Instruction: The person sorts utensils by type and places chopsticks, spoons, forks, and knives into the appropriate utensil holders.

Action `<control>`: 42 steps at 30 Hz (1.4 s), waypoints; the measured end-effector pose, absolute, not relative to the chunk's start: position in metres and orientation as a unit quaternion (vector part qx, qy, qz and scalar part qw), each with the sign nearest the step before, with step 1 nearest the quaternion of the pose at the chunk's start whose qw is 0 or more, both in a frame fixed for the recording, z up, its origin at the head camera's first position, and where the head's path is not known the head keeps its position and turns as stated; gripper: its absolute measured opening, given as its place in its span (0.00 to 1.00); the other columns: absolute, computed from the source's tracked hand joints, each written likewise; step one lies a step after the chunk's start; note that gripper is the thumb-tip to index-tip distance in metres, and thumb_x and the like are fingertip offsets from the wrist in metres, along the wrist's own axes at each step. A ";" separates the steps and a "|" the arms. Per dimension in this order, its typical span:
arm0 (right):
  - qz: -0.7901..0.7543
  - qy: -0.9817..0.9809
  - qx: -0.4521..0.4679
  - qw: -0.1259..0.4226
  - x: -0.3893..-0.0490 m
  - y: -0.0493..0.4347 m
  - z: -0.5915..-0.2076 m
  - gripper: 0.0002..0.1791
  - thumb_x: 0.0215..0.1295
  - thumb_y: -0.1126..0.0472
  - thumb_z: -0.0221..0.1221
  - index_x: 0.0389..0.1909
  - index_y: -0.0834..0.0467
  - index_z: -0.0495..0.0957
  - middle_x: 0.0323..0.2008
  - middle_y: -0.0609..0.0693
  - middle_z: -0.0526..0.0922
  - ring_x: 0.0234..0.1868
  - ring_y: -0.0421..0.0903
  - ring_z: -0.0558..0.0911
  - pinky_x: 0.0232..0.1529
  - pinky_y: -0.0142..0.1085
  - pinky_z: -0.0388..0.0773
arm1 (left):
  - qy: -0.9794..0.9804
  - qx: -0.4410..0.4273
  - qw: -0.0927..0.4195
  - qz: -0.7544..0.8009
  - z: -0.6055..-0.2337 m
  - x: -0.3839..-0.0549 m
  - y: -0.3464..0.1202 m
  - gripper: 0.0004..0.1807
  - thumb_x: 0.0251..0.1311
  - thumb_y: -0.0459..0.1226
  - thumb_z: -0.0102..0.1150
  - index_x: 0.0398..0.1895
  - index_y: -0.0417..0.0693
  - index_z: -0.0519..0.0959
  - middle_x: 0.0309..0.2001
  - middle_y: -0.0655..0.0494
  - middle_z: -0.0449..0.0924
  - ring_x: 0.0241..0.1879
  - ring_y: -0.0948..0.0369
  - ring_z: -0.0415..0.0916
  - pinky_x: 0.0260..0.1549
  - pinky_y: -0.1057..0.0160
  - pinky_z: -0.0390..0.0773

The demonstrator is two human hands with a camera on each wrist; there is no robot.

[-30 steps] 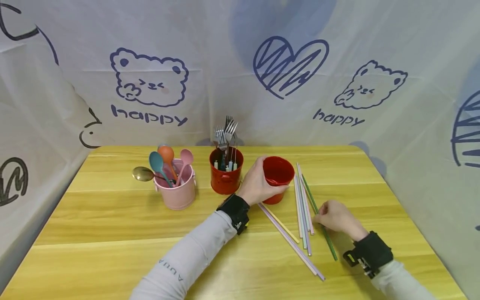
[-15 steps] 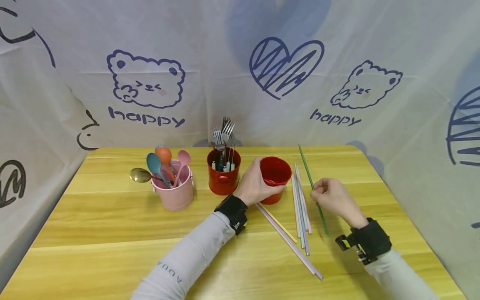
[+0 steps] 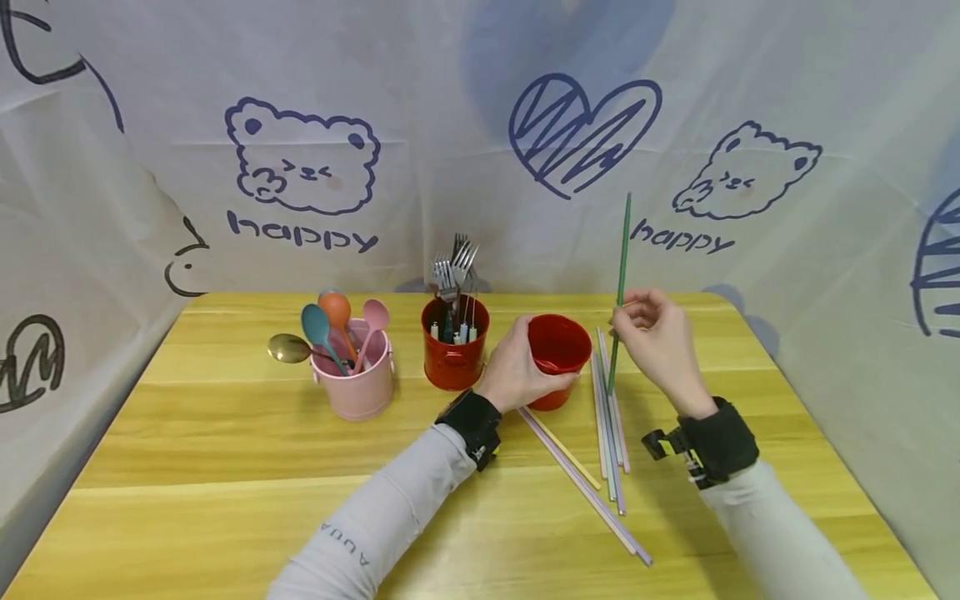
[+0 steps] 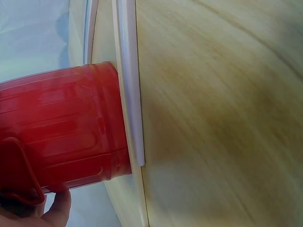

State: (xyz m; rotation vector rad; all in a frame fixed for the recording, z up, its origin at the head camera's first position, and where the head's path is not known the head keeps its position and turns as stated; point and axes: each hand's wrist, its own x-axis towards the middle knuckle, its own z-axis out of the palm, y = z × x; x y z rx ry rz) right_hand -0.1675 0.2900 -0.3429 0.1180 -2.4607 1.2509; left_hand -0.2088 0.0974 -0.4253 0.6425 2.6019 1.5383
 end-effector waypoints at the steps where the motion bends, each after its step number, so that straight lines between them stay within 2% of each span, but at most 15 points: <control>1: 0.459 -0.864 0.044 0.203 -0.170 0.287 -0.340 0.13 0.70 0.65 0.55 0.49 0.70 0.75 0.36 0.65 0.85 0.27 0.29 0.80 0.31 0.20 0.79 | 0.842 0.206 0.026 0.498 -0.425 -0.209 0.097 0.48 0.49 0.48 0.77 0.70 0.48 0.60 0.65 0.51 0.73 0.61 0.53 0.74 0.58 0.57 0.82; 6: 0.529 -0.799 0.071 0.279 -0.180 0.270 -0.335 0.10 0.70 0.68 0.56 0.47 0.71 0.75 0.33 0.51 0.84 0.29 0.31 0.83 0.34 0.20 0.81 | 0.842 0.210 0.021 0.496 -0.424 -0.211 0.097 0.48 0.49 0.48 0.77 0.70 0.47 0.61 0.65 0.50 0.73 0.61 0.54 0.74 0.58 0.58 0.82; 8: 0.539 -0.780 0.089 0.307 -0.184 0.265 -0.337 0.09 0.70 0.70 0.56 0.46 0.73 0.74 0.33 0.53 0.84 0.29 0.32 0.83 0.33 0.20 0.80 | 0.842 0.214 0.015 0.494 -0.425 -0.211 0.097 0.48 0.49 0.48 0.77 0.69 0.46 0.61 0.64 0.50 0.74 0.60 0.54 0.74 0.58 0.58 0.82; 11: 0.538 -0.773 0.104 0.321 -0.188 0.257 -0.343 0.10 0.69 0.71 0.57 0.46 0.74 0.74 0.34 0.63 0.84 0.30 0.30 0.82 0.34 0.19 0.79 | 0.842 0.215 0.016 0.495 -0.425 -0.211 0.096 0.48 0.49 0.49 0.78 0.69 0.46 0.61 0.64 0.50 0.74 0.60 0.54 0.75 0.58 0.59 0.82; 14: 0.526 -0.787 0.109 0.305 -0.190 0.253 -0.354 0.11 0.68 0.71 0.59 0.47 0.73 0.74 0.36 0.69 0.84 0.31 0.31 0.83 0.36 0.18 0.80 | 0.839 0.214 0.022 0.500 -0.425 -0.209 0.096 0.48 0.49 0.48 0.77 0.70 0.47 0.61 0.64 0.50 0.74 0.61 0.54 0.74 0.60 0.58 0.81; 20: 0.456 -0.842 0.100 0.271 -0.188 0.253 -0.372 0.12 0.68 0.67 0.62 0.49 0.69 0.78 0.38 0.65 0.87 0.35 0.51 0.86 0.35 0.15 0.77 | 0.841 0.219 0.021 0.494 -0.426 -0.210 0.096 0.48 0.50 0.48 0.77 0.70 0.47 0.60 0.64 0.50 0.74 0.61 0.54 0.74 0.61 0.57 0.80; 23: 0.426 -0.863 0.086 0.256 -0.186 0.257 -0.377 0.13 0.67 0.66 0.62 0.49 0.68 0.78 0.39 0.63 0.87 0.38 0.56 0.86 0.34 0.13 0.74 | 0.842 0.221 0.019 0.492 -0.426 -0.210 0.096 0.48 0.50 0.48 0.77 0.70 0.47 0.60 0.64 0.50 0.73 0.61 0.54 0.74 0.60 0.58 0.80; 27: 0.410 -0.874 0.067 0.251 -0.182 0.265 -0.382 0.12 0.66 0.66 0.61 0.47 0.68 0.79 0.38 0.63 0.86 0.37 0.53 0.84 0.34 0.13 0.72 | 0.839 0.217 0.022 0.498 -0.424 -0.210 0.096 0.48 0.50 0.48 0.77 0.70 0.47 0.60 0.65 0.50 0.73 0.61 0.54 0.74 0.60 0.57 0.81; 33: 0.389 -0.885 0.042 0.253 -0.172 0.282 -0.394 0.08 0.65 0.68 0.59 0.43 0.67 0.80 0.30 0.60 0.82 0.29 0.42 0.76 0.29 0.15 0.70 | 0.841 0.212 0.015 0.497 -0.424 -0.209 0.097 0.48 0.49 0.49 0.77 0.70 0.46 0.61 0.63 0.49 0.74 0.60 0.53 0.75 0.58 0.58 0.82; 37: 0.384 -0.898 0.020 0.213 -0.165 0.296 -0.404 0.09 0.65 0.68 0.57 0.43 0.68 0.80 0.30 0.60 0.81 0.29 0.39 0.75 0.29 0.18 0.70 | 0.841 0.206 0.021 0.499 -0.424 -0.209 0.097 0.48 0.49 0.49 0.77 0.70 0.46 0.60 0.64 0.49 0.74 0.60 0.53 0.75 0.58 0.57 0.82; 42: 0.358 -0.922 -0.006 0.145 -0.154 0.315 -0.414 0.11 0.64 0.68 0.55 0.44 0.68 0.79 0.31 0.60 0.81 0.30 0.43 0.76 0.30 0.25 0.71 | 0.841 0.211 0.020 0.498 -0.424 -0.208 0.097 0.49 0.49 0.49 0.77 0.71 0.45 0.60 0.65 0.48 0.73 0.61 0.52 0.74 0.59 0.57 0.82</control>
